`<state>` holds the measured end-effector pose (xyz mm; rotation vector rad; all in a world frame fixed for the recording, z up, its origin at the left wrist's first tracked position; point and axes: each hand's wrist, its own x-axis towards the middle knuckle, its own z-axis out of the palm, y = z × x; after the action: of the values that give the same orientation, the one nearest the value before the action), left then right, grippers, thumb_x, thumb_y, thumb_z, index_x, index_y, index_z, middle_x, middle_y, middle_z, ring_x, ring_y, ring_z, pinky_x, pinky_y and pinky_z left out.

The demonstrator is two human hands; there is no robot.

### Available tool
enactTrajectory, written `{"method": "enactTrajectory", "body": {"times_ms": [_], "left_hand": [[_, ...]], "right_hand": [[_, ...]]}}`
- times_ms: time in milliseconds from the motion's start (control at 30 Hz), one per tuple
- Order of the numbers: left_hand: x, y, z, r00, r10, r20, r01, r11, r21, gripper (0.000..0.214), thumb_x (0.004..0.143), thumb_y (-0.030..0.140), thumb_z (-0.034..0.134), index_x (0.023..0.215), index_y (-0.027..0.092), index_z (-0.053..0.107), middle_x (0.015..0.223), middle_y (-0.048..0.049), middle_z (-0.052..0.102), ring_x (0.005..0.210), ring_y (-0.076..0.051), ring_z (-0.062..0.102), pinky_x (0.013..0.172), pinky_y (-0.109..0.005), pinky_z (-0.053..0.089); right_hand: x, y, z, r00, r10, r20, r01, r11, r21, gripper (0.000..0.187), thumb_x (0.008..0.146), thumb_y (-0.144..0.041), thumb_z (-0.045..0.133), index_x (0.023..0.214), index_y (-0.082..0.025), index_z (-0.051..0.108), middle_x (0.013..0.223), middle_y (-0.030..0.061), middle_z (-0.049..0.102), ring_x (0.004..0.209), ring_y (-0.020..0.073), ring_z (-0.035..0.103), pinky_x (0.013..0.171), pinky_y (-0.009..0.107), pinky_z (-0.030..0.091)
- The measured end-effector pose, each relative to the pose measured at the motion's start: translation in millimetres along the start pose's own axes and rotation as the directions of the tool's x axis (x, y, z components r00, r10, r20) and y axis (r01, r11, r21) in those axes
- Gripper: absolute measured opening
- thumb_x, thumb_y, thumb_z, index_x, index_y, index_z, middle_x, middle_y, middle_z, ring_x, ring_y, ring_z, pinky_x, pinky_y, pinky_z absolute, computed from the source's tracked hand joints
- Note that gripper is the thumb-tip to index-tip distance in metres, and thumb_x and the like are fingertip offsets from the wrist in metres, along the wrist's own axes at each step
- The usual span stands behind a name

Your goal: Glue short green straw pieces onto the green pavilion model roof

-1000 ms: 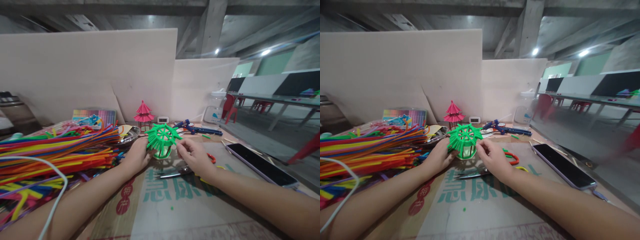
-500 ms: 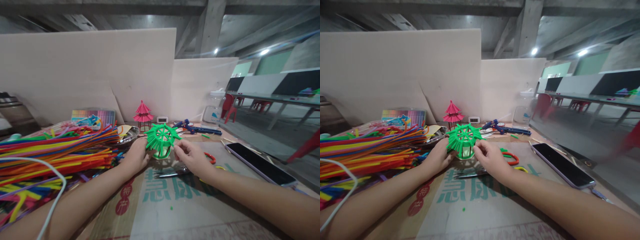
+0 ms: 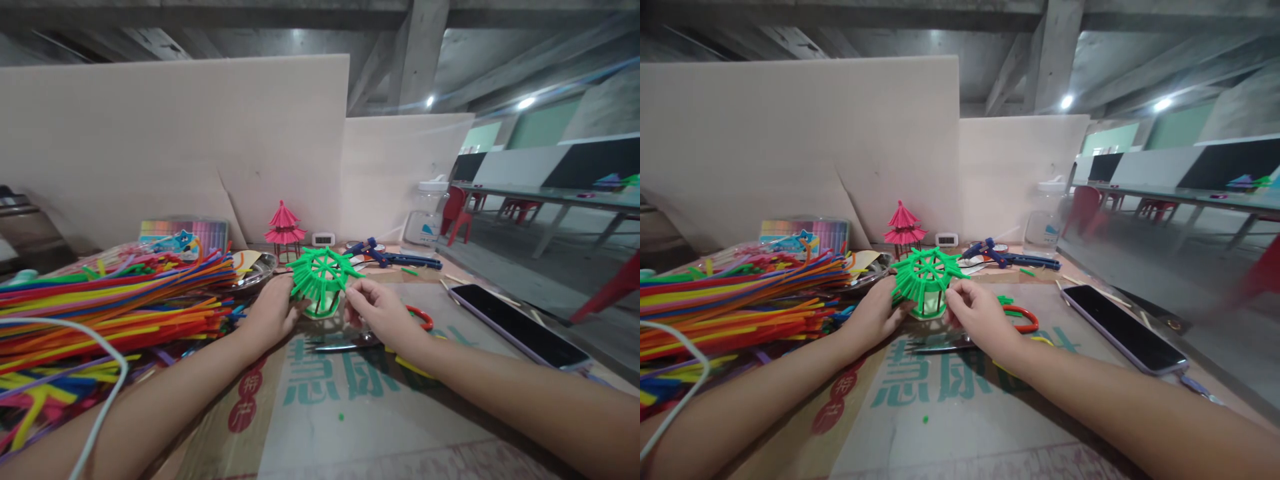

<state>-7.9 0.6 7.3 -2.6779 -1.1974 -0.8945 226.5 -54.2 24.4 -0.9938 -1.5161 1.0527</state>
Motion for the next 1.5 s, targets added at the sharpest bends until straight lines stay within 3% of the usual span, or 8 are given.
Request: {"method": "enactTrajectory", "body": {"times_ms": [700, 967, 1133, 1500], "left_hand": [[-1.0, -3.6, 1.0, 1.0, 0.019, -0.019, -0.018, 0.999, 0.032, 0.031, 0.095, 0.037, 0.045, 0.111, 0.013, 0.057, 0.117, -0.0204, 0.063, 0.114, -0.033, 0.058, 0.102, -0.053, 0.048], [1.0, -3.6, 0.0, 1.0, 0.019, -0.016, -0.018, 1.0, 0.018, 0.031, 0.09, 0.031, 0.049, 0.115, 0.014, 0.06, 0.124, -0.0196, 0.063, 0.12, -0.034, 0.056, 0.106, -0.055, 0.046], [1.4, -3.4, 0.1, 1.0, 0.022, -0.014, -0.023, 1.0, -0.013, 0.033, 0.09, 0.03, 0.051, 0.118, 0.016, 0.06, 0.127, -0.0179, 0.063, 0.122, -0.033, 0.056, 0.107, -0.055, 0.046], [-0.3, -5.2, 1.4, 1.0, 0.021, -0.007, -0.021, 1.0, 0.009, 0.03, 0.093, 0.034, 0.048, 0.113, 0.015, 0.06, 0.124, -0.0186, 0.063, 0.12, -0.033, 0.056, 0.107, -0.054, 0.045]], "right_hand": [[1.8, 2.4, -0.5, 0.999, 0.033, 0.024, -0.036, 0.993, 0.109, 0.039, 0.086, -0.055, 0.065, 0.072, -0.021, 0.052, 0.059, -0.0022, 0.065, 0.05, 0.0114, 0.058, 0.052, 0.024, 0.047], [1.6, 0.5, -2.8, 0.996, 0.091, -0.004, -0.089, 0.986, 0.142, 0.054, 0.079, -0.074, 0.061, 0.077, -0.021, 0.057, 0.058, -0.0005, 0.064, 0.05, 0.0139, 0.057, 0.048, 0.026, 0.045], [-0.7, -0.5, -1.2, 0.999, 0.034, 0.033, -0.035, 0.999, 0.025, 0.049, 0.084, -0.068, 0.061, 0.068, -0.021, 0.055, 0.057, -0.0018, 0.06, 0.05, 0.0132, 0.054, 0.049, 0.026, 0.042], [-0.1, 2.5, -0.9, 0.997, 0.026, 0.073, -0.029, 0.999, 0.046, 0.038, 0.088, -0.052, 0.061, 0.067, -0.021, 0.055, 0.058, -0.0025, 0.06, 0.05, 0.0113, 0.053, 0.051, 0.023, 0.043]]}}
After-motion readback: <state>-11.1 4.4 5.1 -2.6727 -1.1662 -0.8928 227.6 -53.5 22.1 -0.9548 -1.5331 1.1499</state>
